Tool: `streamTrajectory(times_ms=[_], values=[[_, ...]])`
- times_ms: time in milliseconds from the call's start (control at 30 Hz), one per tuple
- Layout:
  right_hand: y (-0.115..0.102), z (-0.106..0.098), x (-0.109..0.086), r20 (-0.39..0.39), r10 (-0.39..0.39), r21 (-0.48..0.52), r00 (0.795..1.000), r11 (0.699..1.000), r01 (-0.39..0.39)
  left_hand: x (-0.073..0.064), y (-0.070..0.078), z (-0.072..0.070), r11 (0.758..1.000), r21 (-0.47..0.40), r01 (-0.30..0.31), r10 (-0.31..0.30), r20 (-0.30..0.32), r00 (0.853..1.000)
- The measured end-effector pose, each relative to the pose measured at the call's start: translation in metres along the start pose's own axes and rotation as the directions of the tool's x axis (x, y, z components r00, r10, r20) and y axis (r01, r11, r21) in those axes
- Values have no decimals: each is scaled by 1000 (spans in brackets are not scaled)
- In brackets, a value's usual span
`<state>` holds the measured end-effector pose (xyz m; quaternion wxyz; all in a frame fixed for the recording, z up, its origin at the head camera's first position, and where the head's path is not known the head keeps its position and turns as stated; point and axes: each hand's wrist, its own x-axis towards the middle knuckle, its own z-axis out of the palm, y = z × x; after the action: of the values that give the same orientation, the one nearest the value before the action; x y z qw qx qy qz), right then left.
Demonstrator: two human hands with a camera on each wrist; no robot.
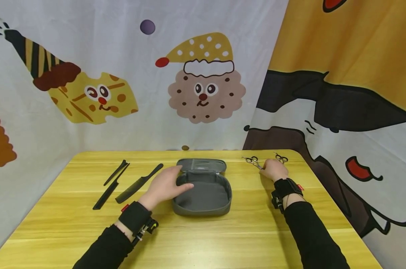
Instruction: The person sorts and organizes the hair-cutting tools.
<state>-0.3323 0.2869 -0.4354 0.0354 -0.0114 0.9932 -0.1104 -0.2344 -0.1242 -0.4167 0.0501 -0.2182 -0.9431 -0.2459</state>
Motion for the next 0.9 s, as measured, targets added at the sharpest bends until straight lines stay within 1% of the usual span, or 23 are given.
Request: streamTrajectory(times_ms=[267,500,733,900], values=[[-2,-1,3,30,58,38,998,998,-59,-2,5,2,1000,-10,-4,4,16,1000],[0,-3,5,45,92,68,995,993,-94,-3,8,2,1000,-1,0,0,9,1000],[2,-4,12,70,119,70,990,990,-124,-5,8,1,1000,-17,-7,7,17,1000],[1,-2,15,68,136,56,988,989,-139,-6,9,0,1000,-18,-15,15,14,1000]])
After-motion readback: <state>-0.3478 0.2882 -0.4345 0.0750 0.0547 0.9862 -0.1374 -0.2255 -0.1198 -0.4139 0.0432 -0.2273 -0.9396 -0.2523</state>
